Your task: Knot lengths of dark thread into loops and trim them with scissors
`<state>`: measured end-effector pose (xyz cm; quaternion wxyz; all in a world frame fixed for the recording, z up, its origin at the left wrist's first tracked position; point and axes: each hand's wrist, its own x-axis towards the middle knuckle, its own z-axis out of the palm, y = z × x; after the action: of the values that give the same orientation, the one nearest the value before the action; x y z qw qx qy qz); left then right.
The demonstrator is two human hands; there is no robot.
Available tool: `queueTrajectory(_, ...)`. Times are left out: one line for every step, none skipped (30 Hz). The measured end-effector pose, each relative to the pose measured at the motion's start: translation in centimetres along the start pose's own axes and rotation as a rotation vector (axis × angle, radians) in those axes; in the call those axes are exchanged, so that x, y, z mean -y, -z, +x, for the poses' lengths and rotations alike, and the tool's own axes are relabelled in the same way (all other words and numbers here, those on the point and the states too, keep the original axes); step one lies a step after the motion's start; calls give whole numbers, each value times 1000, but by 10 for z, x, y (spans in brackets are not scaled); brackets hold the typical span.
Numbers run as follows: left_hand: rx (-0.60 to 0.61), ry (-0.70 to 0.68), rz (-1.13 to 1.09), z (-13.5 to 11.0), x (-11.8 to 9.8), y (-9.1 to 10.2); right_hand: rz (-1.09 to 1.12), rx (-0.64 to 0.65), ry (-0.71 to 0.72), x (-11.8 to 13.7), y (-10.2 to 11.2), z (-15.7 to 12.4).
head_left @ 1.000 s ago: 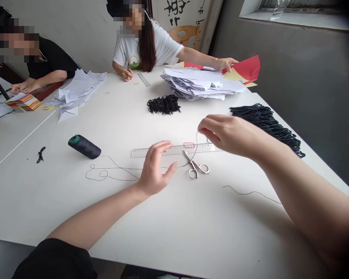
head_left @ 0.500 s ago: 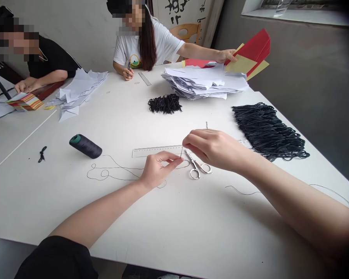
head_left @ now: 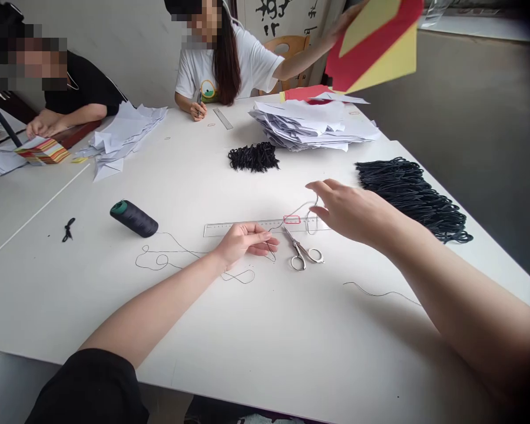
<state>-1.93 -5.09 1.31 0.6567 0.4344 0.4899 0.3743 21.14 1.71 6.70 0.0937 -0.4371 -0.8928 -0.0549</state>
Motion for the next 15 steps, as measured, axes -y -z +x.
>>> queueTrajectory(-10, 5, -11, 0, 0, 0, -51, 64, -11, 1, 1, -5)
queueTrajectory(-18, 8, -19, 0, 0, -1, -90, 131, -18, 3, 2, -10)
queueTrajectory(-22, 9, -28, -1, 1, -2, -112, 197, -19, 6, 4, -16)
queueTrajectory(-25, 8, -39, -1, 1, -2, -120, 258, -16, 11, 4, -22)
queueTrajectory(-27, 7, -49, -1, 1, -3, -120, 311, -7, 18, 4, -28)
queueTrajectory(-30, 6, -57, -1, 1, -3, -117, 348, 7, 25, 3, -33)
queueTrajectory(-32, 3, -63, -1, 1, -4, -113, 371, 24, 33, 1, -38)
queueTrajectory(-34, 2, -66, -1, 1, -4, -110, 379, 39, 40, -1, -42)
queueTrajectory(-35, 1, -66, -1, 1, -3, -109, 381, 48, 47, -4, -45)
queueTrajectory(-36, 0, -64, -1, 1, -3, -113, 378, 53, 52, -7, -47)
queueTrajectory(-40, -2, -63, -1, 1, -3, -121, 372, 53, 56, -10, -49)
queueTrajectory(-45, -5, -61, -1, 1, -3, -133, 366, 49, 58, -13, -50)
queueTrajectory(-52, -8, -56, 0, 2, -3, -145, 358, 45, 59, -15, -50)
queueTrajectory(-59, -10, -47, 0, 2, -3, -153, 349, 40, 59, -16, -51)
queueTrajectory(-65, -14, -37, 0, 2, -3, -155, 340, 33, 59, -17, -50)
